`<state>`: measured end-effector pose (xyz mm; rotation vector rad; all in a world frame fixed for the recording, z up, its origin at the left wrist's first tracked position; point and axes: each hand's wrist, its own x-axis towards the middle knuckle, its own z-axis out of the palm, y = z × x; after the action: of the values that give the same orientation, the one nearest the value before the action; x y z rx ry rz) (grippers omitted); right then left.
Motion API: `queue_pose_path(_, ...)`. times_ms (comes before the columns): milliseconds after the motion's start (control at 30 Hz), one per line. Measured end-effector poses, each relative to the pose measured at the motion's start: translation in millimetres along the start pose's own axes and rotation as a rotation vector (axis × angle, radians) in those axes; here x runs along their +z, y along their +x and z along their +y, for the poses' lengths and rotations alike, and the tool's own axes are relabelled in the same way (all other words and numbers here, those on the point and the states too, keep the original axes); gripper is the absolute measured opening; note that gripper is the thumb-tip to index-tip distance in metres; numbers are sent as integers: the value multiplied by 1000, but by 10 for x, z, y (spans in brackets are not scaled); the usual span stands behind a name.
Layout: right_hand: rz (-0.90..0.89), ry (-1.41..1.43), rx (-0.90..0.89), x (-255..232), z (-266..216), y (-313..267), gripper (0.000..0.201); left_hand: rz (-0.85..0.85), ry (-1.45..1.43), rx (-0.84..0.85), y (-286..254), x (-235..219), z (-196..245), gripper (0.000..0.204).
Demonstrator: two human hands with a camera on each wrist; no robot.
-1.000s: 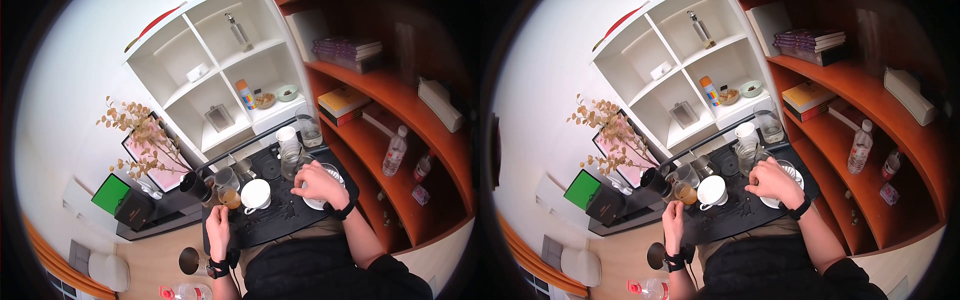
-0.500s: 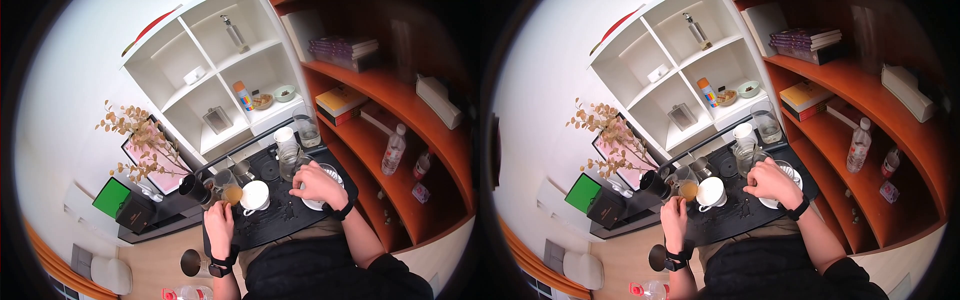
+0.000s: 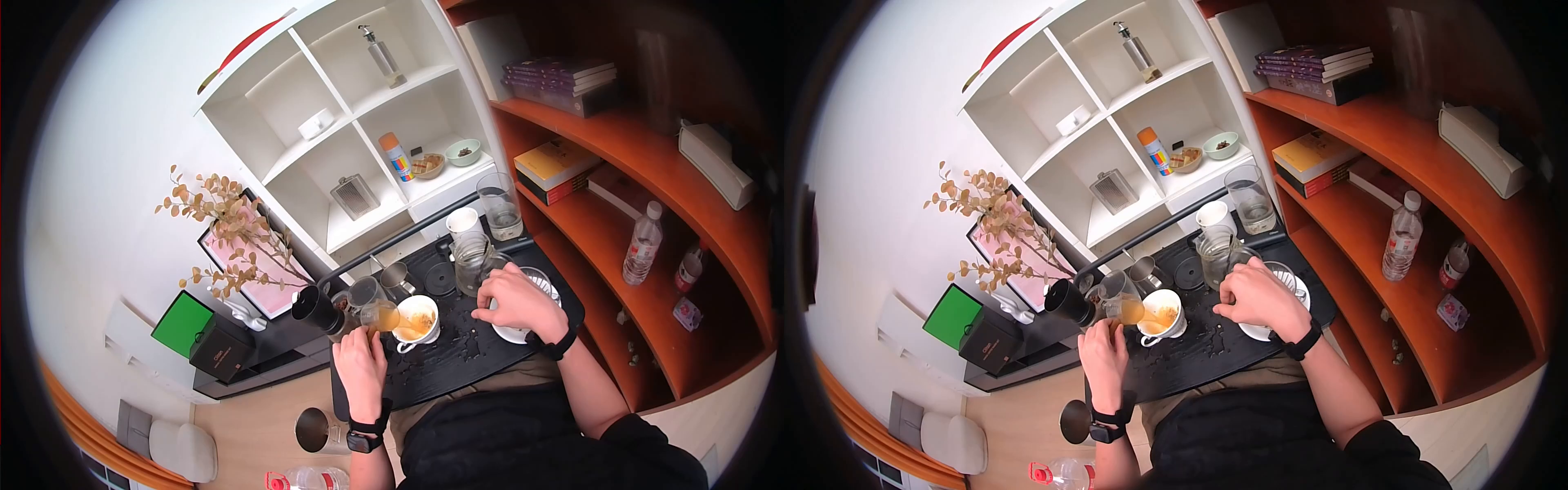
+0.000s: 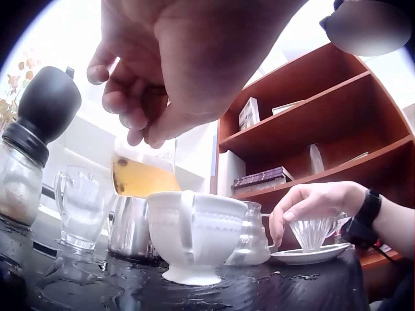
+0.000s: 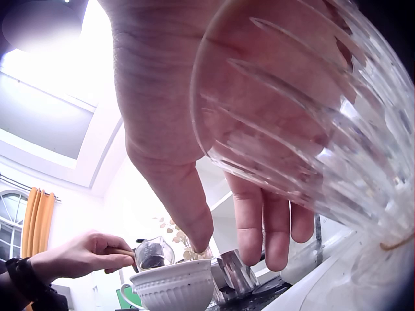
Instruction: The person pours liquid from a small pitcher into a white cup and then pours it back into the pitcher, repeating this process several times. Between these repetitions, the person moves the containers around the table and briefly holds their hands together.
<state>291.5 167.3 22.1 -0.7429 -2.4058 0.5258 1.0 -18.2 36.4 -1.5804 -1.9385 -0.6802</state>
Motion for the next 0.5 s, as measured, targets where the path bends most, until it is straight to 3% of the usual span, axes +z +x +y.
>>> queue_pose_path(333,-13,7,2,-19,-14,2,27,60,-22,33,-38,50,51,12)
queue_pose_path(500,-8,5,5,-17,-21,-6,28,132,-25,132,-28,84,38,21)
